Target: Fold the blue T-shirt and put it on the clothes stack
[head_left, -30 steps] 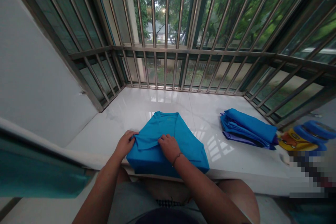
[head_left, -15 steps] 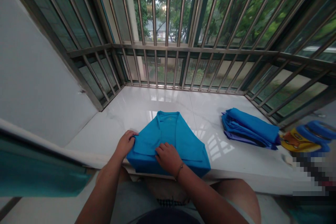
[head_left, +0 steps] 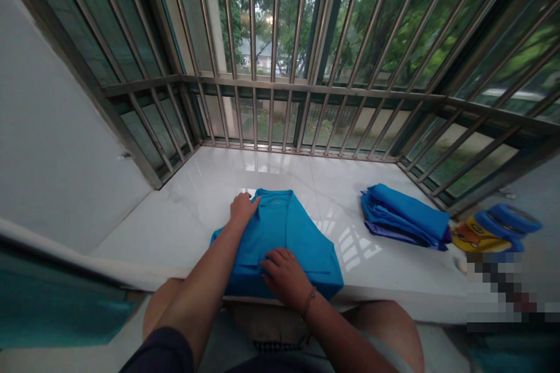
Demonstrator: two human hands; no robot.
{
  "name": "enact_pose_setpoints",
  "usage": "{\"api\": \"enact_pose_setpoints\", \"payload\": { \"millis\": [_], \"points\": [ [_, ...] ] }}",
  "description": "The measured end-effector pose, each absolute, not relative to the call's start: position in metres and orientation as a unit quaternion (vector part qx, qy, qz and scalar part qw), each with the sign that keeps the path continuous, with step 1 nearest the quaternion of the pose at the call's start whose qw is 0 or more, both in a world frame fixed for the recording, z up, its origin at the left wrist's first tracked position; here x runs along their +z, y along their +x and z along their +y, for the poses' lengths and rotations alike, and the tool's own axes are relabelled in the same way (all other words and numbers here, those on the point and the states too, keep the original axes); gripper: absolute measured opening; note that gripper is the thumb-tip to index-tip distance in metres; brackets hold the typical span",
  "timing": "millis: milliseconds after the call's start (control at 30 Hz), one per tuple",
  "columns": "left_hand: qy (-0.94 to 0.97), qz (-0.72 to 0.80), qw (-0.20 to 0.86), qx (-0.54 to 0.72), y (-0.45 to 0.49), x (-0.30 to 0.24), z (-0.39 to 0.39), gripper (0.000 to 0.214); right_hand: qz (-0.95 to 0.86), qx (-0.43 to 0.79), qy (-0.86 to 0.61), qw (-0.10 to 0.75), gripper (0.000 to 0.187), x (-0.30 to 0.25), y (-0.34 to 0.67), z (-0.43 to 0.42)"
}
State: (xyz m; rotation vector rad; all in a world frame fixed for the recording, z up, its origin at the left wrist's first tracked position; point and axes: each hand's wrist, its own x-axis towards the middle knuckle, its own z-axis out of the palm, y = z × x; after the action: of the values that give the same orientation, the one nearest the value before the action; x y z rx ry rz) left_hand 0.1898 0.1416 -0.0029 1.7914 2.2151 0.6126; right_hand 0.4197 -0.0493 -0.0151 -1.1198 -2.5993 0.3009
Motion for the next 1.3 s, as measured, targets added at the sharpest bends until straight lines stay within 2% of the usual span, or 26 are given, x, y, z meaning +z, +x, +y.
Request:
{"api": "enact_pose_setpoints", "payload": {
  "millis": [167, 300, 600, 733, 833, 1167, 1300],
  "points": [
    [0.578, 0.788, 0.11, 0.182, 0.214, -0.002, 0.172, 0.027, -0.879, 0.088, -0.433, 0.18, 0.033, -0.025, 0.443, -0.045],
    [0.624, 0.756, 0.08, 0.178, 0.224, -0.005, 0.174, 0.024, -0.883, 0.11, -0.425, 0.167, 0.041, -0.025, 0.451, -0.044],
    [0.714, 0.682, 0.047, 0.152, 0.225, -0.02, 0.157, 0.05, -0.884, 0.139, -0.415, 0.163, 0.046, -0.019, 0.449, -0.044],
    [0.723, 0.674, 0.074, 0.13, 0.221, -0.029, 0.159, 0.068, -0.884, 0.145, -0.415, 0.159, 0.046, -0.018, 0.448, -0.044],
    [0.703, 0.694, 0.109, 0.11, 0.221, -0.032, 0.164, 0.071, -0.884, 0.145, -0.414, 0.158, 0.047, -0.017, 0.448, -0.044],
    [0.629, 0.756, 0.075, 0.164, 0.227, -0.015, 0.175, 0.055, -0.885, 0.158, -0.408, 0.161, 0.048, -0.02, 0.45, -0.044],
    [0.598, 0.781, 0.086, 0.156, 0.219, -0.006, 0.189, 0.037, -0.884, 0.161, -0.407, 0.165, 0.049, -0.023, 0.45, -0.043]
  ]
}}
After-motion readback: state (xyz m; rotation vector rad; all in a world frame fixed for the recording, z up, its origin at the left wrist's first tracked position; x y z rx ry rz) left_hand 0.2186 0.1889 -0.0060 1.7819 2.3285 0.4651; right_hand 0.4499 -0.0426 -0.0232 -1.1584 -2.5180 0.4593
